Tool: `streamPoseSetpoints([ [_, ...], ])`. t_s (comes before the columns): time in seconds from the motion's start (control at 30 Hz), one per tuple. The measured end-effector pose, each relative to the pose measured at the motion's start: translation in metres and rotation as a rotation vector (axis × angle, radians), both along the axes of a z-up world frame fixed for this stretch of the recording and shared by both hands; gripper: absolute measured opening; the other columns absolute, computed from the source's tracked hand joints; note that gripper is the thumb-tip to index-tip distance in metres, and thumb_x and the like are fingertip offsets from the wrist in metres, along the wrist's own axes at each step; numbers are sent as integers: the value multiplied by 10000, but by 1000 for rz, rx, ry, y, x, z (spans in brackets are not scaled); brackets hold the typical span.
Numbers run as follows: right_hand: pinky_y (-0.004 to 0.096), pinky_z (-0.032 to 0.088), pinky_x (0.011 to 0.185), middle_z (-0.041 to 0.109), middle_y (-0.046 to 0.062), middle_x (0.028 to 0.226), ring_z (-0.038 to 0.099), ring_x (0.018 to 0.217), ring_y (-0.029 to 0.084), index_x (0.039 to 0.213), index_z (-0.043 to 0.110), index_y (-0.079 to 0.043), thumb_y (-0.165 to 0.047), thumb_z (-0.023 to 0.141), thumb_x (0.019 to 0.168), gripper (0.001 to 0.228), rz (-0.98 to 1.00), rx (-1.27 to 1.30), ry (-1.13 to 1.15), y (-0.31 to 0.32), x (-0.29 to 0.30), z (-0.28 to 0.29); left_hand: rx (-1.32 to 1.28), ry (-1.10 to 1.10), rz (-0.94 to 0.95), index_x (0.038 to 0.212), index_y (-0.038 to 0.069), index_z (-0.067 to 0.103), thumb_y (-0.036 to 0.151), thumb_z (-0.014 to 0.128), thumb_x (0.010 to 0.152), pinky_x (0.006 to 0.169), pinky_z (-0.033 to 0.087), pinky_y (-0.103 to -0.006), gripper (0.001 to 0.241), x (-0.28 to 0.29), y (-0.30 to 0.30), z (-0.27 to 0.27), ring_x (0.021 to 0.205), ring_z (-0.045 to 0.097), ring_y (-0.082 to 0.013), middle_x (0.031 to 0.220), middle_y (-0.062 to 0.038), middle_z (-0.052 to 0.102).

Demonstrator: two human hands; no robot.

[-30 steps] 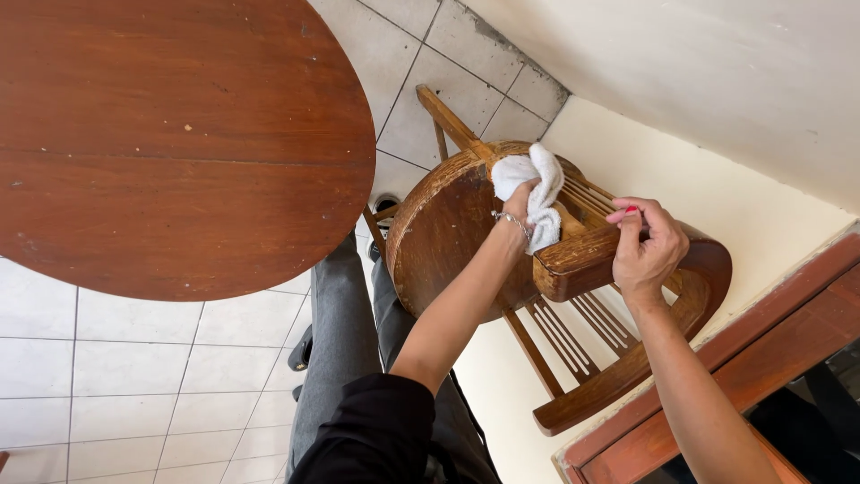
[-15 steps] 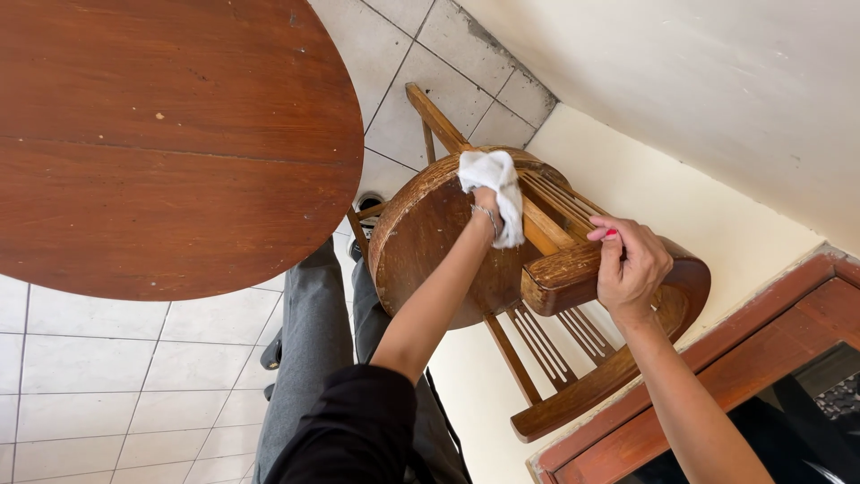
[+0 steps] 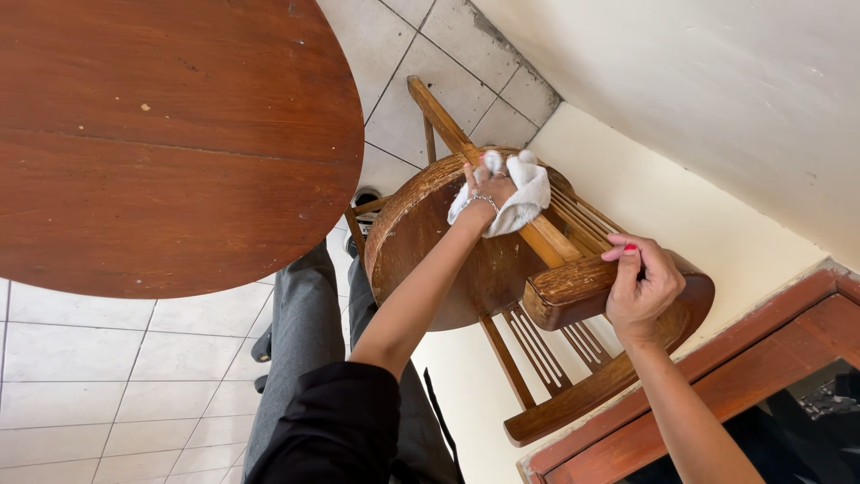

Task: Wiping down wooden chairs and a table using a white cloth.

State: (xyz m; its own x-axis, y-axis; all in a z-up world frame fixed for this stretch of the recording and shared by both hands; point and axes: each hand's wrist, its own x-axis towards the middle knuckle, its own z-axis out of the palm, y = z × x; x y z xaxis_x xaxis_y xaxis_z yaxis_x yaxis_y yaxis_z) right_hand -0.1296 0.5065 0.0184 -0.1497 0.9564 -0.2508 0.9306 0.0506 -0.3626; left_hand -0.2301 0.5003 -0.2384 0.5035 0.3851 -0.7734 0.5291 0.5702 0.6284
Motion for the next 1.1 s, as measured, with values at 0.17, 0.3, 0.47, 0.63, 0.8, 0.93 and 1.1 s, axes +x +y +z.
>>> streamPoseSetpoints([
  [0.17, 284, 446, 668, 708, 61, 820, 596, 717, 147, 1077, 738, -4, -36, 517, 1047, 226, 21, 19, 5, -2, 3, -1, 530, -246, 69, 1428, 115, 567, 415, 595, 988, 1303, 173, -506, 533, 76, -74, 6, 1509, 294, -303, 1517, -126, 495],
  [0.3, 284, 465, 694, 708, 60, 828, 607, 735, 146, 1075, 734, -9, -34, 521, 1038, 218, 28, 17, 10, 2, 1, -1, 717, -478, 650, 1237, 104, 637, 329, 791, 710, 1104, 393, -405, 594, 74, -96, -1, 1278, 464, -326, 1288, -154, 617],
  [0.47, 292, 457, 656, 710, 57, 817, 607, 709, 149, 1068, 737, -16, -37, 538, 1037, 203, -1, 1, 2, 5, -1, 0, 240, -379, 658, 1308, 100, 596, 230, 786, 738, 1045, 487, -382, 614, 101, -92, -120, 1187, 576, -260, 1224, -119, 652],
  [0.63, 293, 459, 641, 723, 47, 822, 623, 697, 148, 1070, 743, -30, -40, 544, 1030, 204, 2, 14, -21, 5, -7, 0, 181, -190, 227, 1267, 92, 685, 270, 650, 902, 1001, 586, -390, 408, 74, -77, -158, 1147, 705, -276, 1167, -143, 734],
  [0.8, 290, 409, 592, 739, 3, 753, 580, 585, 124, 1053, 777, -81, -93, 579, 1030, 200, -8, 4, -124, -16, 12, -13, 908, -19, 283, 1283, 55, 627, 327, 670, 892, 1156, 354, -443, 479, 101, -121, -211, 1280, 529, -324, 1314, -182, 617],
  [0.93, 280, 393, 596, 747, -18, 759, 588, 574, 96, 1063, 764, -102, -144, 587, 1038, 183, 36, 33, -50, -23, -4, -8, 595, -28, 339, 1275, 59, 613, 356, 676, 897, 1171, 362, -399, 485, 33, -114, -130, 1312, 525, -338, 1326, -184, 613],
  [1.1, 267, 440, 598, 776, 18, 872, 643, 653, 79, 1111, 736, -92, -182, 562, 1065, 201, 218, 78, 72, -33, 82, -34, 497, -97, 188, 1320, 83, 556, 362, 661, 910, 1150, 391, -398, 507, -2, -93, -86, 1312, 519, -317, 1349, -166, 582],
])
